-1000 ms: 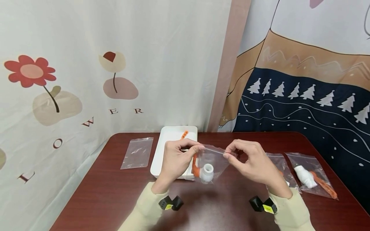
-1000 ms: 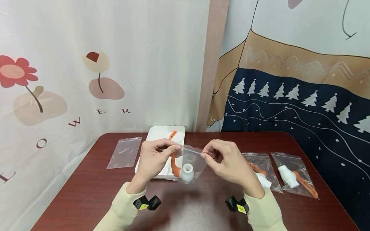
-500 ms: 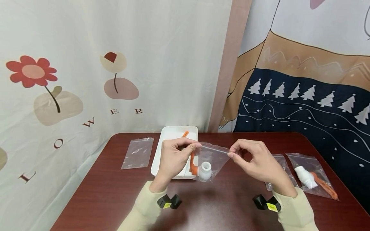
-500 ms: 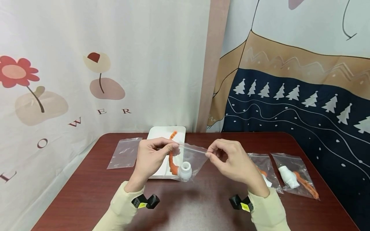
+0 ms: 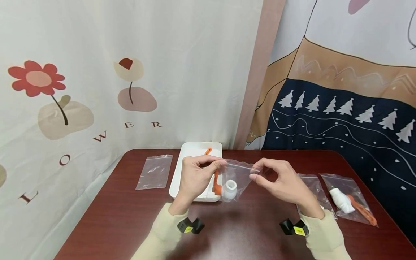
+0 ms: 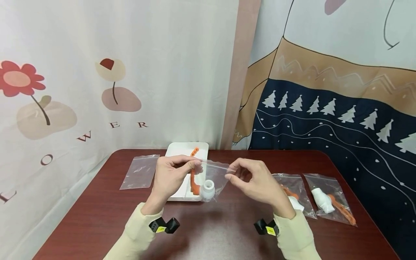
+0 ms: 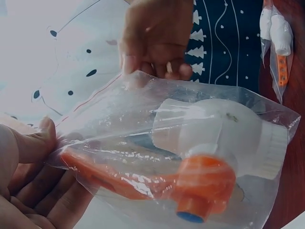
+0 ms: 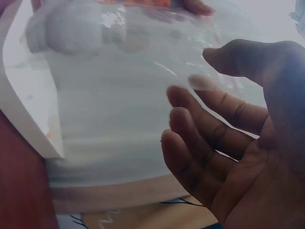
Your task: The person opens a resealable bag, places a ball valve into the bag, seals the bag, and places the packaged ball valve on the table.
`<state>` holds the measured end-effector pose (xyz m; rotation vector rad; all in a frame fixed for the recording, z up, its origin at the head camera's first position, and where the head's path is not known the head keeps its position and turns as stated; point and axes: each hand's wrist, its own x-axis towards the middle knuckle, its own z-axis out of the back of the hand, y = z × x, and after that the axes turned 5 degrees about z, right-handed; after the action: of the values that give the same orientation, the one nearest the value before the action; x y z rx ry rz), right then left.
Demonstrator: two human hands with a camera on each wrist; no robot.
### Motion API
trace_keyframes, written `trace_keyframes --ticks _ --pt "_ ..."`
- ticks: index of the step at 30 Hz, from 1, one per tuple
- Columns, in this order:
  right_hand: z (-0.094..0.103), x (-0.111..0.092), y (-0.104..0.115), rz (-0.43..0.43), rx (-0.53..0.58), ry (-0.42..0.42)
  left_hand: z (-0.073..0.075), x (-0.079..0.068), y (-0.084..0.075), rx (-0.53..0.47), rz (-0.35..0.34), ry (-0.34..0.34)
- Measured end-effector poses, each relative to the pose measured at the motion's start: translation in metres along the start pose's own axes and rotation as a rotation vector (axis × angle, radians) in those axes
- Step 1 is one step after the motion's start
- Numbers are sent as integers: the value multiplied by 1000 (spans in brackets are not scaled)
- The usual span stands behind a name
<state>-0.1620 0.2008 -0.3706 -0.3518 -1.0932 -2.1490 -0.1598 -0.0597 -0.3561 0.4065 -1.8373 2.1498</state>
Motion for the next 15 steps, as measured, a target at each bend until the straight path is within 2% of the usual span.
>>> trace_keyframes --ticks 5,8,15 --pt "-14 1 -8 -30 79 106 -2 0 1 -29 -10 19" --pt "-21 3 -10 -20 117 145 -2 0 1 -33 -9 22" --pt "-28 4 -9 -6 150 106 -1 0 0 -45 8 27"
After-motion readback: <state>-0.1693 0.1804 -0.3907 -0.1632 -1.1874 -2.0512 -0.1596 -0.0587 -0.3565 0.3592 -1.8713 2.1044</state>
